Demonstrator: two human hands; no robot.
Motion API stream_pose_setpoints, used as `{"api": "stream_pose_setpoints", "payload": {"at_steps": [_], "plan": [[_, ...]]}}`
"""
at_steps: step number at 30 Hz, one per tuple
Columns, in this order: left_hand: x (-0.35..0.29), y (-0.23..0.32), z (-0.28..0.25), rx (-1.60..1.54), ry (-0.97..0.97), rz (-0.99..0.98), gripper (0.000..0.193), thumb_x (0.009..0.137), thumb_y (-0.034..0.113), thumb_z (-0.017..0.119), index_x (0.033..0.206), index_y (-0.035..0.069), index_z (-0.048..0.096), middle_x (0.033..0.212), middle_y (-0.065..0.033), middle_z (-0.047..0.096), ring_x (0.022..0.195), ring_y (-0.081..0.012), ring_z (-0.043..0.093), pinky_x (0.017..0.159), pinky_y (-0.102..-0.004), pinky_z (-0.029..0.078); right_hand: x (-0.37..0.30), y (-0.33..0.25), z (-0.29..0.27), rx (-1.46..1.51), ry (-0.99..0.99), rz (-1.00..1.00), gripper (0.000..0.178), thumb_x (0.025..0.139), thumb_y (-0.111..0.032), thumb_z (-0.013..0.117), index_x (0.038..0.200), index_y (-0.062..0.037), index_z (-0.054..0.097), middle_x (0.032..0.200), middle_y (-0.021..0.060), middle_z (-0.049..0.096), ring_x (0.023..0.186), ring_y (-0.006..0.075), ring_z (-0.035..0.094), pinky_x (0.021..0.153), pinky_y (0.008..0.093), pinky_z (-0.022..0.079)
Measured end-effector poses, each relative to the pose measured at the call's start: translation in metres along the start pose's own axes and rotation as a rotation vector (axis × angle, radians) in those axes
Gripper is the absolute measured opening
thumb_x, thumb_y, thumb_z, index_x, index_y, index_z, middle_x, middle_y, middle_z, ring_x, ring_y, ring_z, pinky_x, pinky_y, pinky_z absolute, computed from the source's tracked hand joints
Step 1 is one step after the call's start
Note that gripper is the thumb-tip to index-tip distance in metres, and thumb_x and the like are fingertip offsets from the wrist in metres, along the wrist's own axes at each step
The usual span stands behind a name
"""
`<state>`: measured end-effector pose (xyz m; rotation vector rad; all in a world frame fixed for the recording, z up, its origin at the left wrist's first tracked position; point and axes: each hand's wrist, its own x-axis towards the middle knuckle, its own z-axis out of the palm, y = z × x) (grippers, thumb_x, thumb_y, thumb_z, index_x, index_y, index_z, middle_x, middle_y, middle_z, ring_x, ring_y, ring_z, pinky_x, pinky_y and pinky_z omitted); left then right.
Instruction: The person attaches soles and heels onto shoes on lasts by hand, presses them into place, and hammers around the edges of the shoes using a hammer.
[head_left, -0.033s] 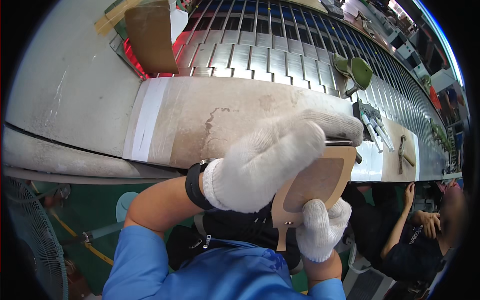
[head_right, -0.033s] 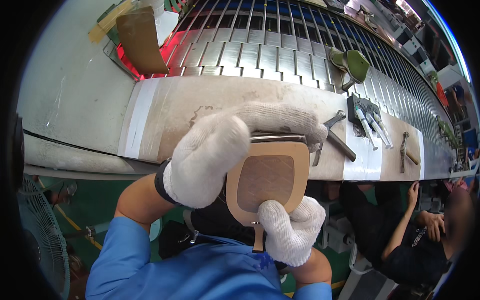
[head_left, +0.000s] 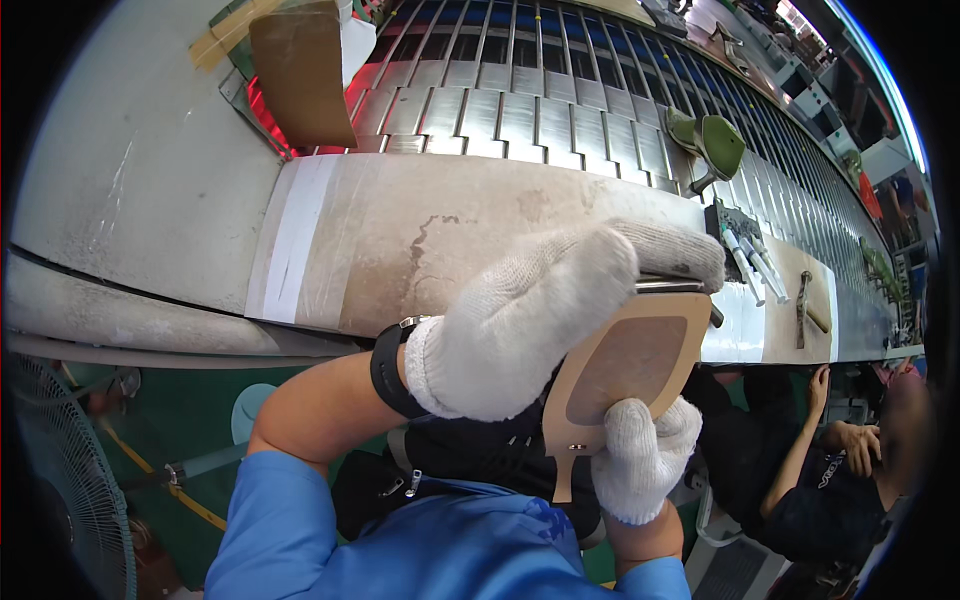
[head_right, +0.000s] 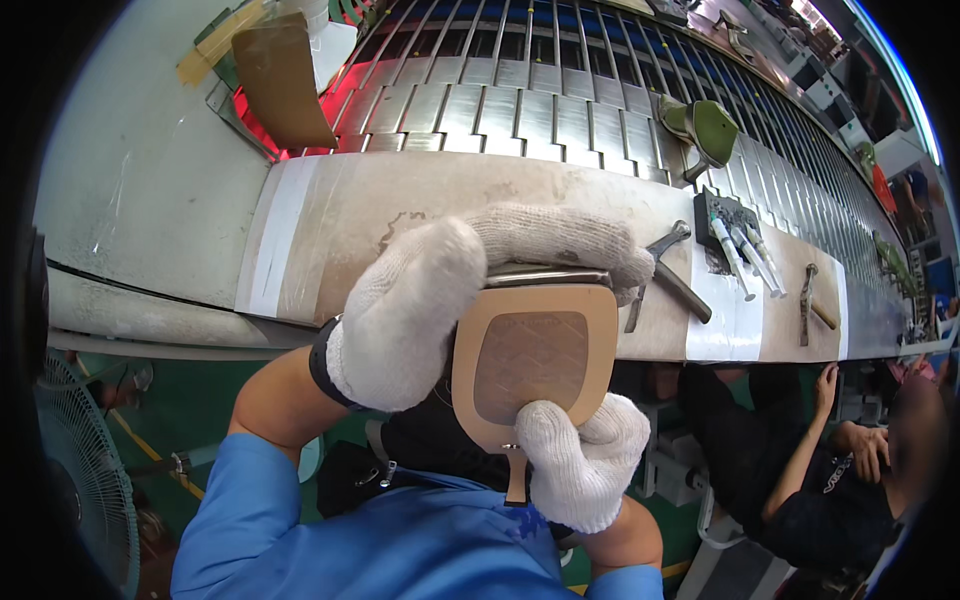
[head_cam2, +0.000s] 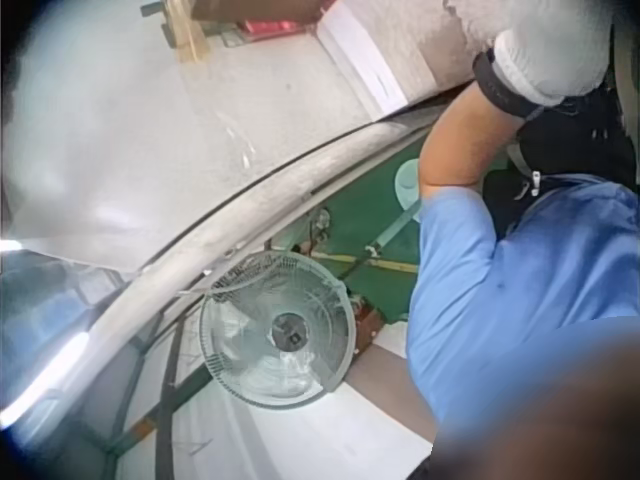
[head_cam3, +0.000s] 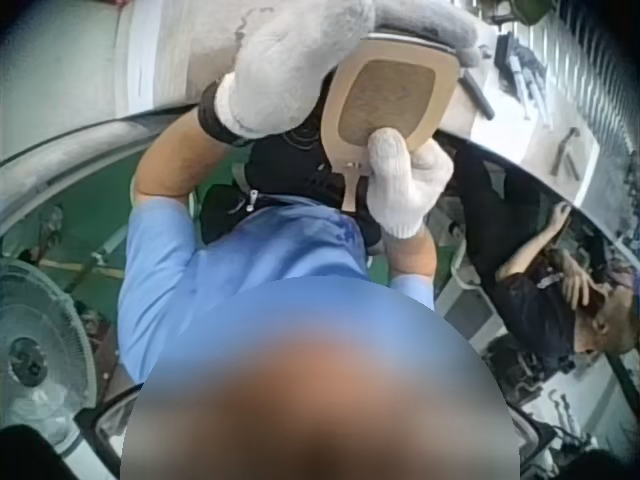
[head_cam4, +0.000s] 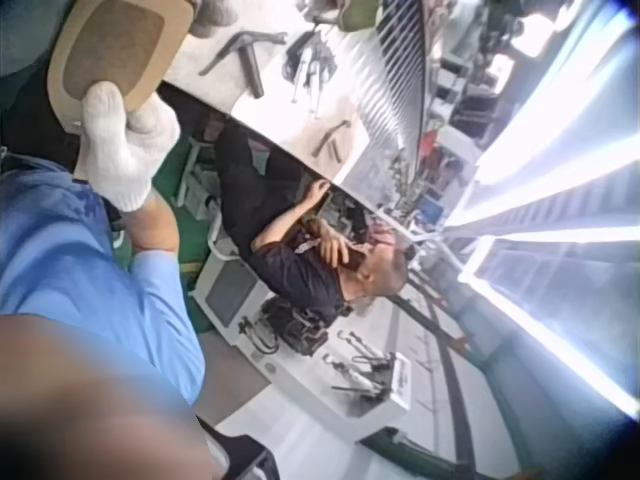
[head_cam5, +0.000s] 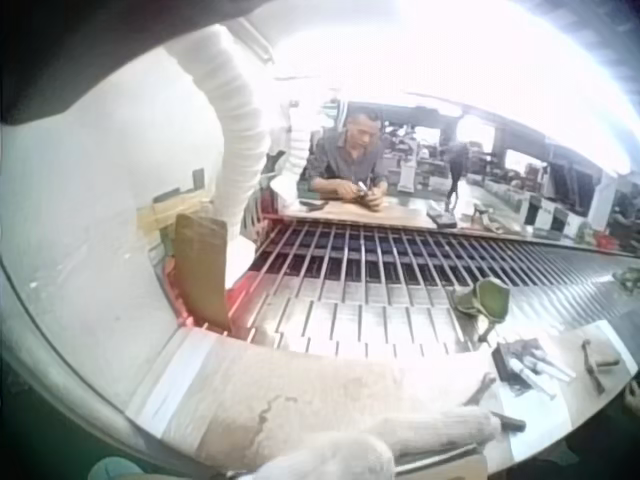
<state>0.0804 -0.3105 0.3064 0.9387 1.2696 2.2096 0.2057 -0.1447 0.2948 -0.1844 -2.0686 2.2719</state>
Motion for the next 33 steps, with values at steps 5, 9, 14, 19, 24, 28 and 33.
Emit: {"api": "stream_pose_setpoints", "payload": {"at_steps": [5, 9, 14, 19, 24, 28, 33], "plan": [[0.003, 0.003, 0.007, 0.068, 0.102, -0.137, 0.125, 0.098, 0.095, 0.008, 0.15, -0.006, 0.061, 0.148, -0.0237, 0.067, 0.137, -0.0329, 0.065, 0.118, -0.0451, 0.052, -0.001, -0.002, 0.005, 0.065, 0.029, 0.007, 0.034, 0.103, -0.023, 0.074, 0.11, 0.0099, 0.08, 0.094, 0.0132, 0.082, 0.084, 0.0153, 0.074, 0.076, 0.0324, 0.062], [-0.005, 0.007, 0.009, -0.084, 0.095, -0.111, 0.112, 0.104, 0.089, 0.022, 0.151, -0.005, 0.061, 0.147, -0.0235, 0.067, 0.137, -0.0327, 0.065, 0.119, -0.0453, 0.051, -0.002, -0.002, 0.006, 0.04, -0.049, 0.058, 0.032, 0.103, -0.021, 0.073, 0.109, 0.0092, 0.08, 0.094, 0.0126, 0.081, 0.084, 0.0144, 0.073, 0.076, 0.0321, 0.061], [-0.011, 0.008, 0.002, -0.014, 0.009, -0.051, 0.059, 0.116, 0.041, 0.049, 0.153, -0.005, 0.058, 0.146, -0.02, 0.068, 0.135, -0.0273, 0.065, 0.117, -0.0418, 0.051, -0.006, 0.006, 0.005, 0.017, -0.021, 0.006, 0.029, 0.104, -0.022, 0.074, 0.099, 0.0058, 0.081, 0.084, 0.0081, 0.078, 0.076, 0.0125, 0.071, 0.07, 0.0303, 0.058], [-0.014, 0.018, 0.005, 0.063, 0.088, -0.056, 0.056, 0.112, 0.035, 0.053, 0.147, -0.007, 0.062, 0.139, -0.0248, 0.072, 0.129, -0.0321, 0.07, 0.113, -0.0443, 0.056, -0.008, 0.006, 0.013, -0.021, -0.035, -0.022, 0.021, 0.103, -0.014, 0.074, 0.093, 0.0039, 0.079, 0.075, 0.0058, 0.073, 0.069, 0.0117, 0.067, 0.063, 0.0293, 0.054], [-0.011, 0.044, 0.008, 0.157, 0.156, -0.21, 0.03, 0.107, 0.016, 0.064, 0.127, -0.006, 0.07, 0.124, -0.0222, 0.078, 0.118, -0.026, 0.075, 0.105, -0.0419, 0.06, -0.009, 0.009, 0.021, -0.045, -0.075, -0.087, 0.015, 0.101, -0.01, 0.075, 0.099, 0.0048, 0.08, 0.078, 0.006, 0.075, 0.07, 0.0122, 0.069, 0.064, 0.0293, 0.055], [0.002, 0.074, 0.012, 0.358, 0.126, -0.34, 0.015, 0.104, 0.009, 0.069, 0.112, -0.003, 0.071, 0.115, -0.0173, 0.079, 0.11, -0.0198, 0.075, 0.097, -0.038, 0.061, -0.011, 0.004, 0.022, -0.151, -0.185, -0.123, 0.016, 0.099, -0.008, 0.076, 0.107, 0.0058, 0.08, 0.082, 0.0066, 0.077, 0.071, 0.0115, 0.069, 0.066, 0.0292, 0.056], [0.03, 0.046, -0.006, 0.02, 0.148, -0.195, 0.047, 0.116, 0.035, 0.052, 0.118, -0.006, 0.075, 0.113, -0.0149, 0.078, 0.107, -0.0188, 0.073, 0.1, -0.0332, 0.056, 0.009, -0.006, 0.015, 0.11, -0.063, 0.059, 0.04, 0.103, -0.028, 0.072, 0.113, 0.0109, 0.077, 0.096, 0.0133, 0.08, 0.083, 0.016, 0.075, 0.074, 0.0305, 0.061]]}}
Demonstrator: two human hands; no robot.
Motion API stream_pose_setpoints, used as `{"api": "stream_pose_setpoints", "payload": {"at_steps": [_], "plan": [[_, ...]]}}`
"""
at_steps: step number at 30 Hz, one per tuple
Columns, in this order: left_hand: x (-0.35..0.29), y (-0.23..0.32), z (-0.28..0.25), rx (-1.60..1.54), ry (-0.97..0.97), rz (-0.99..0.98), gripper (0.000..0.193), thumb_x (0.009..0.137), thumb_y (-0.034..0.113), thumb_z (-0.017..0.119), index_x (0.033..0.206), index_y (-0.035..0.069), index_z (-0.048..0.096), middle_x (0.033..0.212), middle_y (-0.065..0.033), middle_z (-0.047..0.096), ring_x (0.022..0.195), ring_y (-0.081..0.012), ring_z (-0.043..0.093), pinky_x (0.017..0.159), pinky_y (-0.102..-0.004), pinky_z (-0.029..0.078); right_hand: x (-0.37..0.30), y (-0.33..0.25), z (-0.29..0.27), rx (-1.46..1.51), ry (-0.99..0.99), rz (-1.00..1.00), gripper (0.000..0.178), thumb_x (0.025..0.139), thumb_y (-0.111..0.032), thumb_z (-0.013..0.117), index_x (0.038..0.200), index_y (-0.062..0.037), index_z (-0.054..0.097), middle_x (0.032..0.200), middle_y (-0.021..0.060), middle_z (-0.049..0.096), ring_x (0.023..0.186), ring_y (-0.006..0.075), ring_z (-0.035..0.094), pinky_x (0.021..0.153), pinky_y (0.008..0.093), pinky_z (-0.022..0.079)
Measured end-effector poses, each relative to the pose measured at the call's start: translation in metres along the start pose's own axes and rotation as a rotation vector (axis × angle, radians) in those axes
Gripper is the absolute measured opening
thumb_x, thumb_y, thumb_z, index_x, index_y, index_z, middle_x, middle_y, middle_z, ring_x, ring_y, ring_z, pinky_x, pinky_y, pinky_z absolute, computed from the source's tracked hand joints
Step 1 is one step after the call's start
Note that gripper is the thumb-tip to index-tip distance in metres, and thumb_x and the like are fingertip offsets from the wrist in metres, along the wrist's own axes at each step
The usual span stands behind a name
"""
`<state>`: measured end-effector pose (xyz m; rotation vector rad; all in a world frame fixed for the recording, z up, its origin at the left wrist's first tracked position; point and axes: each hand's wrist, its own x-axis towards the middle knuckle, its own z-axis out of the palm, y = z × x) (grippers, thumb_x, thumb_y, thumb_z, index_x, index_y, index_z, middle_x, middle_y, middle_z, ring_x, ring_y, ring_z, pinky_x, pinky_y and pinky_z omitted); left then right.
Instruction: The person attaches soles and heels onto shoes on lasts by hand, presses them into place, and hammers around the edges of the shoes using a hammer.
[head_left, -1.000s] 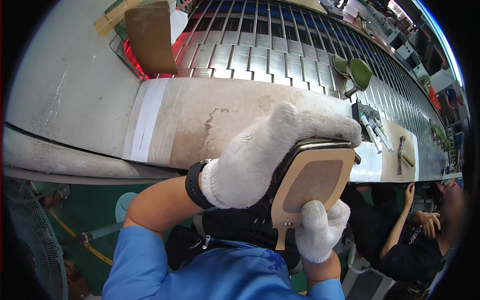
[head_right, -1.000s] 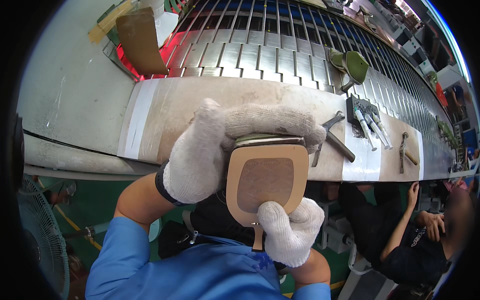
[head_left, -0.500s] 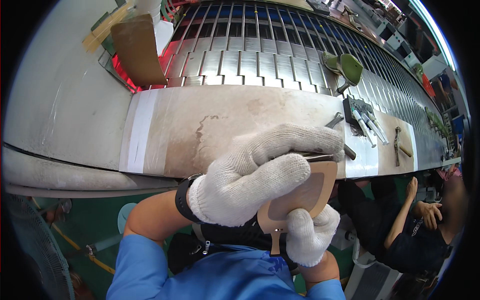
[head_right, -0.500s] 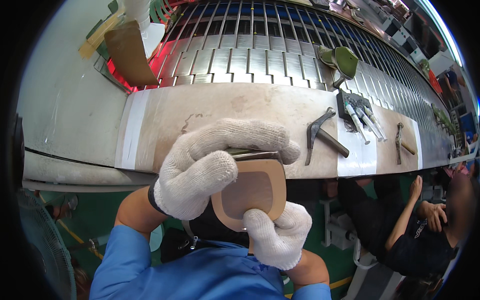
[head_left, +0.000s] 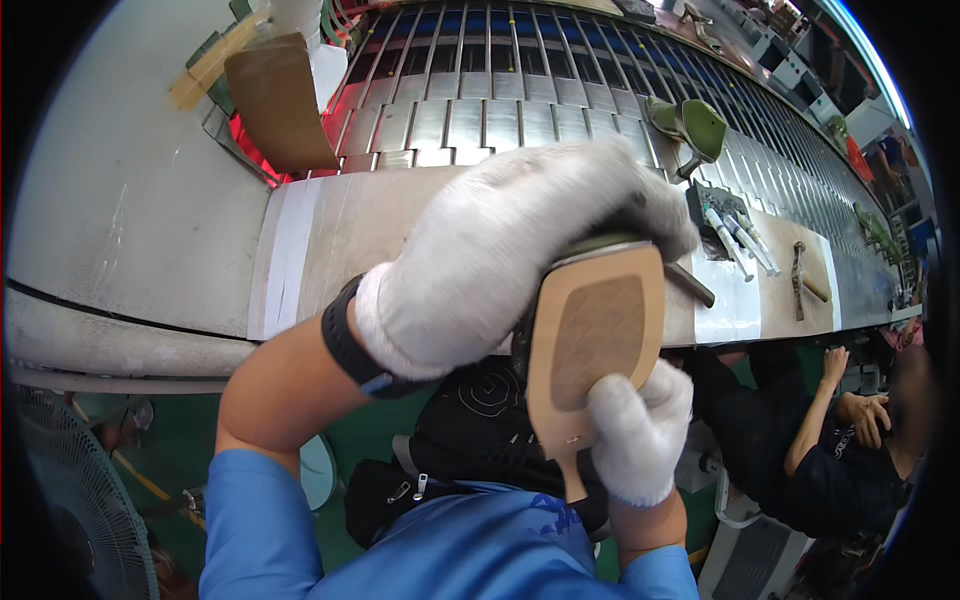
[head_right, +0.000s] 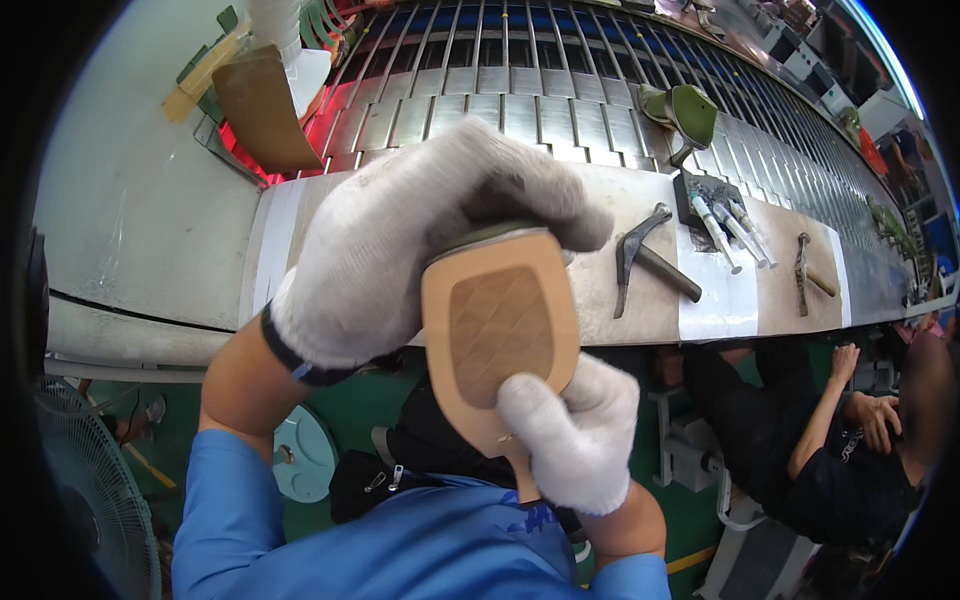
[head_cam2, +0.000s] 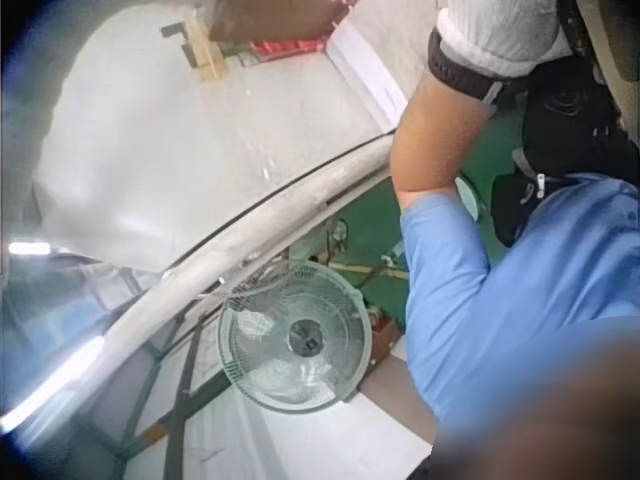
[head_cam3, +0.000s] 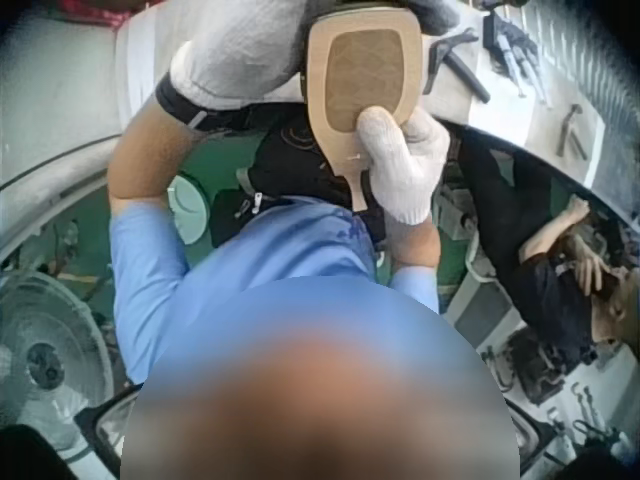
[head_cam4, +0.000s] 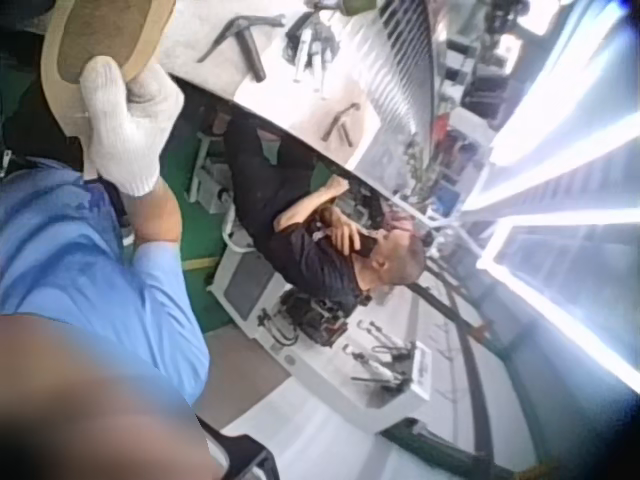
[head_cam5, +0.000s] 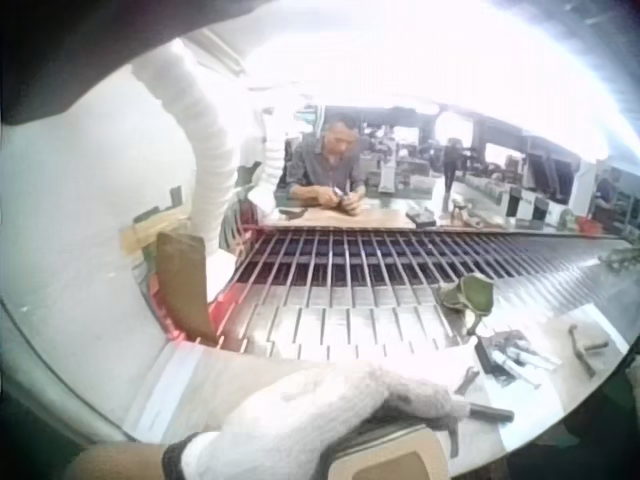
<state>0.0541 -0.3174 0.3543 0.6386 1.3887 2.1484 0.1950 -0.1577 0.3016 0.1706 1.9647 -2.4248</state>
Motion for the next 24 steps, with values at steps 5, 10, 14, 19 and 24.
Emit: {"api": "stream_pose_setpoints", "payload": {"at_steps": [5, 10, 14, 19, 24], "plan": [[0.008, -0.043, -0.008, -0.393, -0.035, 0.093, 0.072, 0.121, 0.052, 0.032, 0.14, -0.009, 0.065, 0.138, -0.0196, 0.071, 0.128, -0.0262, 0.068, 0.116, -0.041, 0.052, 0.017, -0.005, -0.008, 0.049, 0.071, 0.0, 0.053, 0.104, -0.032, 0.07, 0.126, 0.0155, 0.069, 0.105, 0.0222, 0.08, 0.084, 0.0256, 0.081, 0.076, 0.0366, 0.069], [0.013, -0.05, -0.006, -0.39, -0.097, 0.145, 0.071, 0.12, 0.054, 0.038, 0.143, -0.008, 0.064, 0.138, -0.0173, 0.07, 0.127, -0.023, 0.068, 0.116, -0.0399, 0.052, 0.02, -0.003, -0.015, 0.028, 0.111, -0.03, 0.057, 0.105, -0.033, 0.069, 0.135, 0.0144, 0.064, 0.107, 0.0213, 0.079, 0.085, 0.0242, 0.082, 0.075, 0.0347, 0.07], [0.012, -0.052, -0.008, -0.212, -0.052, 0.193, 0.052, 0.117, 0.039, 0.057, 0.145, -0.004, 0.065, 0.137, -0.013, 0.071, 0.127, -0.0182, 0.067, 0.114, -0.0363, 0.052, 0.025, 0.001, -0.018, -0.045, 0.118, -0.067, 0.056, 0.105, -0.032, 0.069, 0.139, 0.0121, 0.062, 0.109, 0.0202, 0.079, 0.087, 0.0226, 0.082, 0.075, 0.0329, 0.07], [0.019, -0.055, -0.015, -0.22, -0.079, 0.221, 0.047, 0.115, 0.031, 0.064, 0.148, -0.002, 0.065, 0.138, -0.0115, 0.072, 0.128, -0.0175, 0.066, 0.114, -0.035, 0.053, 0.034, 0.0, -0.016, -0.088, 0.163, -0.125, 0.054, 0.106, -0.029, 0.068, 0.141, 0.0113, 0.062, 0.113, 0.0194, 0.079, 0.088, 0.0216, 0.082, 0.076, 0.0317, 0.07], [0.024, -0.054, -0.021, -0.183, -0.092, 0.21, 0.048, 0.115, 0.031, 0.063, 0.149, -0.002, 0.063, 0.14, -0.012, 0.07, 0.131, -0.0179, 0.064, 0.115, -0.035, 0.052, 0.041, -0.008, -0.013, -0.007, 0.159, -0.118, 0.044, 0.106, -0.026, 0.073, 0.13, 0.0115, 0.074, 0.116, 0.018, 0.081, 0.102, 0.0199, 0.078, 0.093, 0.0347, 0.062]]}}
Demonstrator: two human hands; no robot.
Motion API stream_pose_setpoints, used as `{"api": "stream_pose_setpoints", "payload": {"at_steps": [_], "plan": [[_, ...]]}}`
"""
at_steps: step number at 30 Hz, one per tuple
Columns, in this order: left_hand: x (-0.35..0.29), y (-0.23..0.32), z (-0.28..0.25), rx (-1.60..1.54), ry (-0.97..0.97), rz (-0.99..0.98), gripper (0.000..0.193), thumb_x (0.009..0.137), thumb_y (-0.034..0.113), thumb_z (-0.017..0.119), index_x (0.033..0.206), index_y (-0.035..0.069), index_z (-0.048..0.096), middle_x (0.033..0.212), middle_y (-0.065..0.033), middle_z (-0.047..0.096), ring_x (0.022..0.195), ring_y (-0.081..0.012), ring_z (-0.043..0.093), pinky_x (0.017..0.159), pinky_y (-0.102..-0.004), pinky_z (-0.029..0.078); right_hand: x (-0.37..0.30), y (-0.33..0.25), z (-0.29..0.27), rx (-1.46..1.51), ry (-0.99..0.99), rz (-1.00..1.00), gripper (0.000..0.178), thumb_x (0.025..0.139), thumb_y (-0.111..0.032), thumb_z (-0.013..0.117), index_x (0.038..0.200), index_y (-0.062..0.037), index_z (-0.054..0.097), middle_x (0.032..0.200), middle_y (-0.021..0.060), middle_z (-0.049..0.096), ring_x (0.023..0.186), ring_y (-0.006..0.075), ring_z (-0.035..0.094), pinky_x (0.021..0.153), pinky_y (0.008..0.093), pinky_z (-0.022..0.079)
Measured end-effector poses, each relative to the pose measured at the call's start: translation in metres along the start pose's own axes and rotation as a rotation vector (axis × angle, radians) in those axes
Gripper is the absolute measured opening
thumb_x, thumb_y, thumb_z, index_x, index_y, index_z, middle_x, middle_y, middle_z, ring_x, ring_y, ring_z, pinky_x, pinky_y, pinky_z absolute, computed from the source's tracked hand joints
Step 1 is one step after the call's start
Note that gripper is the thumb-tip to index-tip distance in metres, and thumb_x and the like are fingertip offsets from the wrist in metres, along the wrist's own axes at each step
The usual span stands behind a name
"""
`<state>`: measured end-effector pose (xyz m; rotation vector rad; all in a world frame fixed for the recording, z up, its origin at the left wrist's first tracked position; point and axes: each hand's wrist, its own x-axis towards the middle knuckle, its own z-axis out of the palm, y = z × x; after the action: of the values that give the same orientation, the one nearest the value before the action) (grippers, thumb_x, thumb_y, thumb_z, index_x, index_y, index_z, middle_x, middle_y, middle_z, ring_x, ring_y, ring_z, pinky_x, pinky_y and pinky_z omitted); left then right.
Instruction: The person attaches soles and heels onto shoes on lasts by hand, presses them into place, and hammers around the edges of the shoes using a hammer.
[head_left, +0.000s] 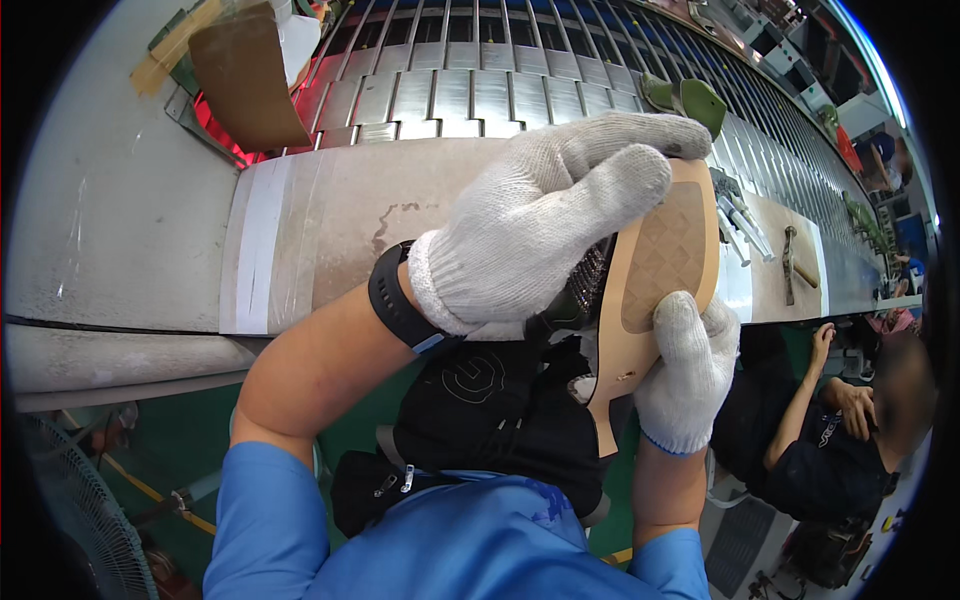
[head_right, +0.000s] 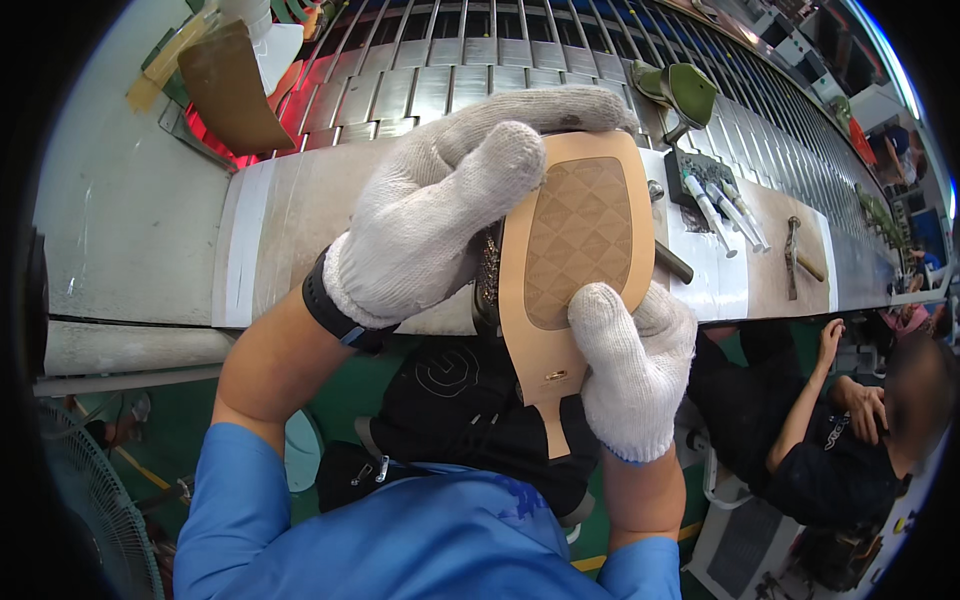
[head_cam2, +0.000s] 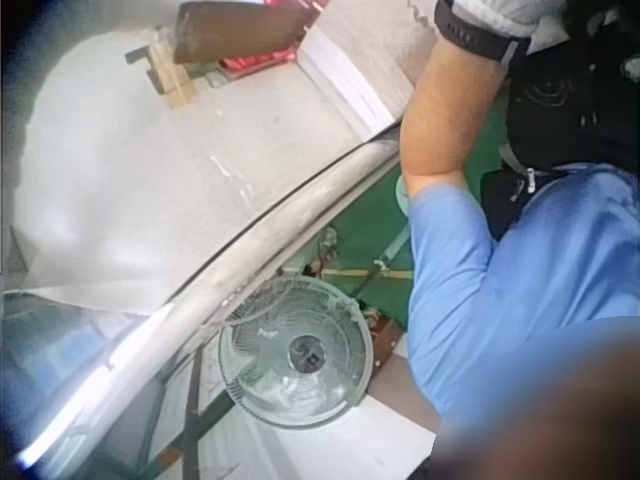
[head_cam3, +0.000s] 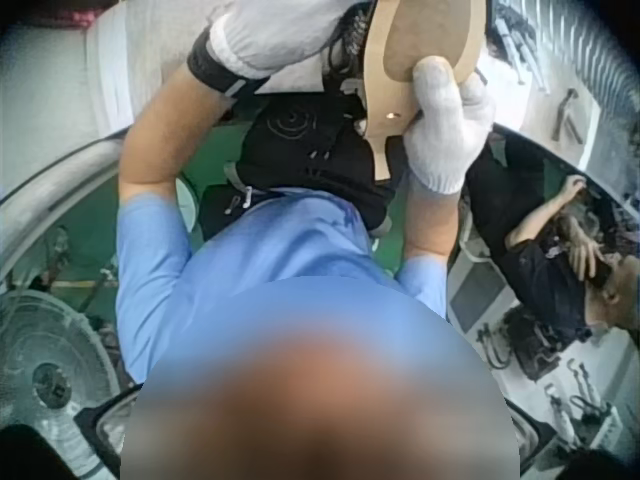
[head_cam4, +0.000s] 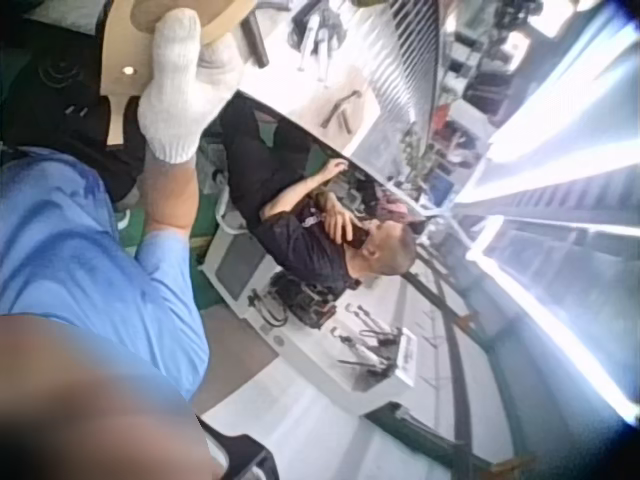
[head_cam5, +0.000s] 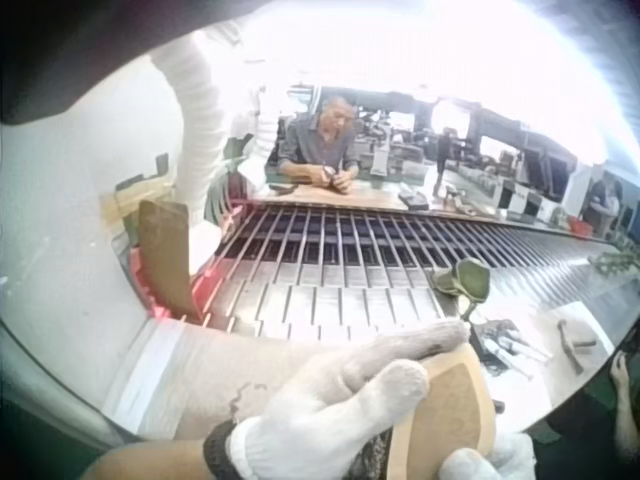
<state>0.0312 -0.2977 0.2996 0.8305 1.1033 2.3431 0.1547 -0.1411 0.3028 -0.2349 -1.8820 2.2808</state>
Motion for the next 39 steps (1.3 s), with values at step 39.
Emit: {"api": "stream_pose_setpoints", "payload": {"at_steps": [39], "plan": [[-0.096, 0.08, 0.004, 0.677, 0.495, -0.061, 0.026, 0.102, 0.017, 0.07, 0.114, -0.007, 0.071, 0.108, -0.0246, 0.08, 0.101, -0.0293, 0.08, 0.095, -0.043, 0.066, -0.025, 0.004, 0.063, -0.426, -0.43, -0.218, 0.014, 0.096, -0.012, 0.079, 0.091, 0.0007, 0.078, 0.069, 0.0159, 0.067, 0.056, 0.0324, 0.066, 0.054, 0.0397, 0.052]]}}
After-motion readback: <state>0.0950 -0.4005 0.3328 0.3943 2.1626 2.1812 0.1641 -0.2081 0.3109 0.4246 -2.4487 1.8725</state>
